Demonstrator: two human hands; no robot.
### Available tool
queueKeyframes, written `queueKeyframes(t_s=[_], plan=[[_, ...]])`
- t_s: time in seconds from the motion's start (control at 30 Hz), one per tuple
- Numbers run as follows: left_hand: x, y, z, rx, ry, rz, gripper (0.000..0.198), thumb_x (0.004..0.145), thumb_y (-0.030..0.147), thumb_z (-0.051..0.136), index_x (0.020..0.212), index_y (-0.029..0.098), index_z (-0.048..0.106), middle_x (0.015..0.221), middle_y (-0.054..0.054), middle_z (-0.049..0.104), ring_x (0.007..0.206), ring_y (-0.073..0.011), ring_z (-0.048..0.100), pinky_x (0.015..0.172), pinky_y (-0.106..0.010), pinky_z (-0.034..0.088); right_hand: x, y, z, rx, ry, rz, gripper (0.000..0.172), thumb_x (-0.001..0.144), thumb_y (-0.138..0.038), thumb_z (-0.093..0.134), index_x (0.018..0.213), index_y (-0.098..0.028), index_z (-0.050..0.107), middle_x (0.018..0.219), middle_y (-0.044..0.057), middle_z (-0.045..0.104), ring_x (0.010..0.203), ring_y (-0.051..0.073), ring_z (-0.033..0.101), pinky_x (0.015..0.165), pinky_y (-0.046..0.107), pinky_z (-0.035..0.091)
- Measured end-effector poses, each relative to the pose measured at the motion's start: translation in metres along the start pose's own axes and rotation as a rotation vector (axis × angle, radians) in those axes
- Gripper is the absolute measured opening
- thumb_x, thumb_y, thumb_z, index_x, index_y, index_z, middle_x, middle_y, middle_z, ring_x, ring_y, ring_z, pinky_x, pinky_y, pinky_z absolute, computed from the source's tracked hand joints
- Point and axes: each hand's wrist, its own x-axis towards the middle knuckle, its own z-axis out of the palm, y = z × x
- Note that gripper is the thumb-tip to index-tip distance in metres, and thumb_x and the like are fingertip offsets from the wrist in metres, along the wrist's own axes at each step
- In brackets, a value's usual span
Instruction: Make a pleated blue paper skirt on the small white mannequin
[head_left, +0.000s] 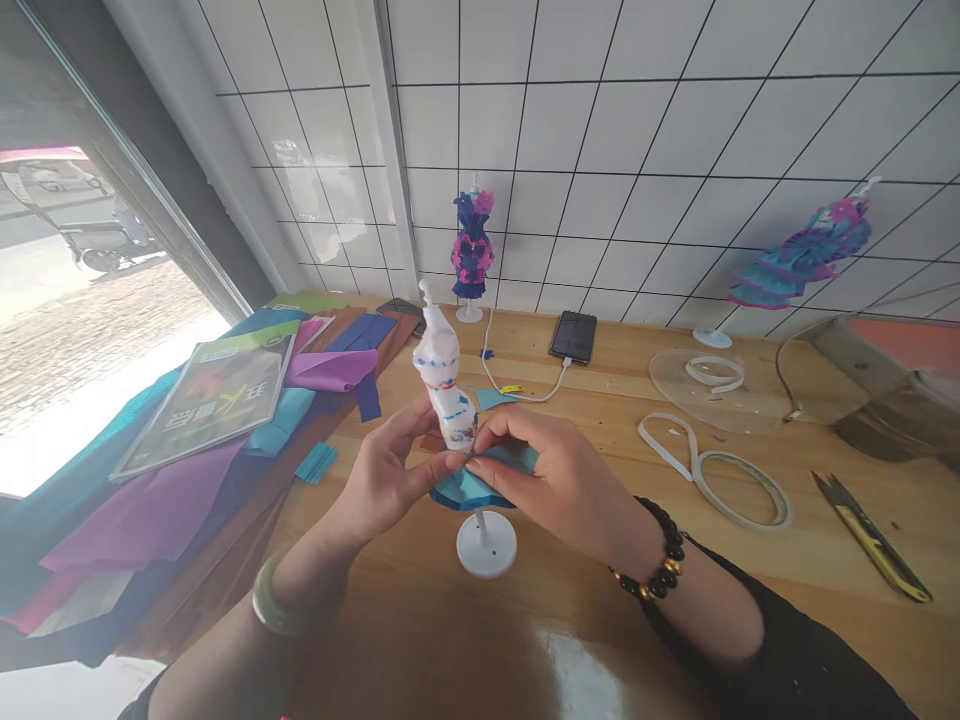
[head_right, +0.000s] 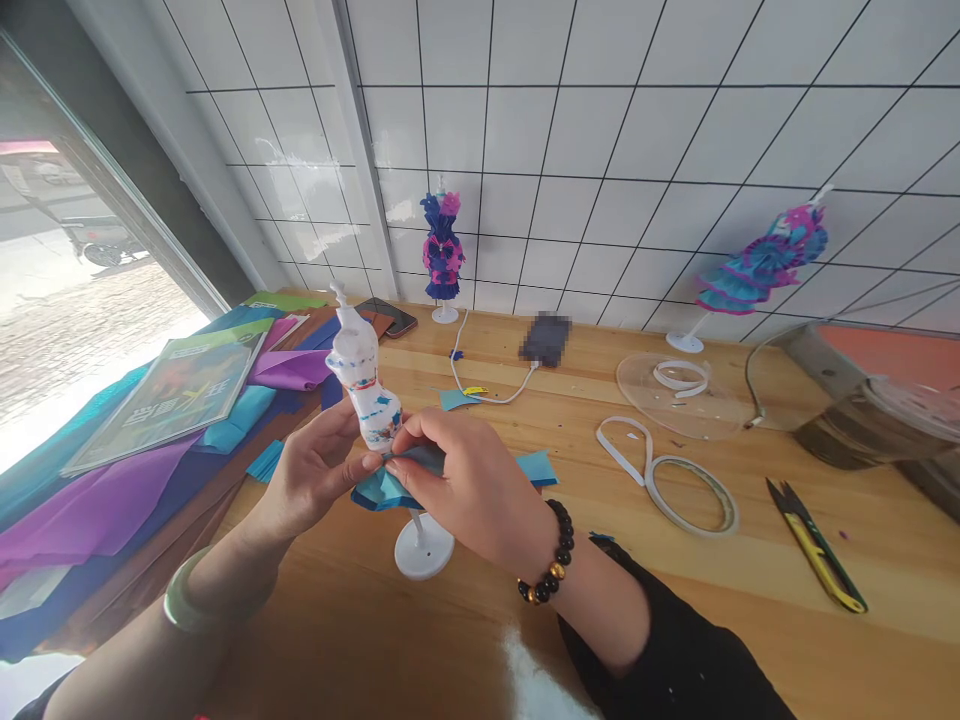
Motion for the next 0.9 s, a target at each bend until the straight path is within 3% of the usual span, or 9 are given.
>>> queueKeyframes(t_s=[0.43, 0.73, 0.9], plan=[[-0.003, -0.006, 0.001, 0.185, 0.085, 0.106, 0.040, 0.074, 0.020, 0.069, 0.113, 0.021, 0.058, 0.105, -0.006, 0.066, 0.102, -0.0228, 0.059, 0.086, -0.032, 0.049, -0.001, 0.000, 0.000, -0.002, -0.024, -0.001, 0.011, 0.077, -0.012, 0.060, 0.082, -0.020, 0.056, 0.082, -0.005, 0.065, 0.073, 0.008, 0.057, 0.066, 0.021, 0.043], [0.001, -0.006, 0.000, 0.120, 0.100, 0.071, 0.045, 0.075, 0.024, 0.069, 0.118, 0.019, 0.055, 0.109, -0.008, 0.065, 0.104, -0.0231, 0.059, 0.090, -0.034, 0.046, -0.001, 0.002, -0.005, 0.002, -0.121, 0.060, 0.016, 0.080, -0.025, 0.063, 0.094, -0.023, 0.056, 0.092, -0.003, 0.065, 0.079, 0.011, 0.059, 0.066, 0.023, 0.045], [0.003, -0.007, -0.001, 0.115, 0.115, 0.017, 0.048, 0.076, 0.028, 0.069, 0.120, 0.018, 0.054, 0.110, -0.009, 0.066, 0.104, -0.0234, 0.058, 0.089, -0.034, 0.046, -0.001, -0.001, -0.017, -0.079, -0.082, 0.013, 0.017, 0.086, -0.037, 0.057, 0.096, -0.024, 0.056, 0.094, 0.001, 0.064, 0.084, 0.014, 0.060, 0.065, 0.024, 0.048]])
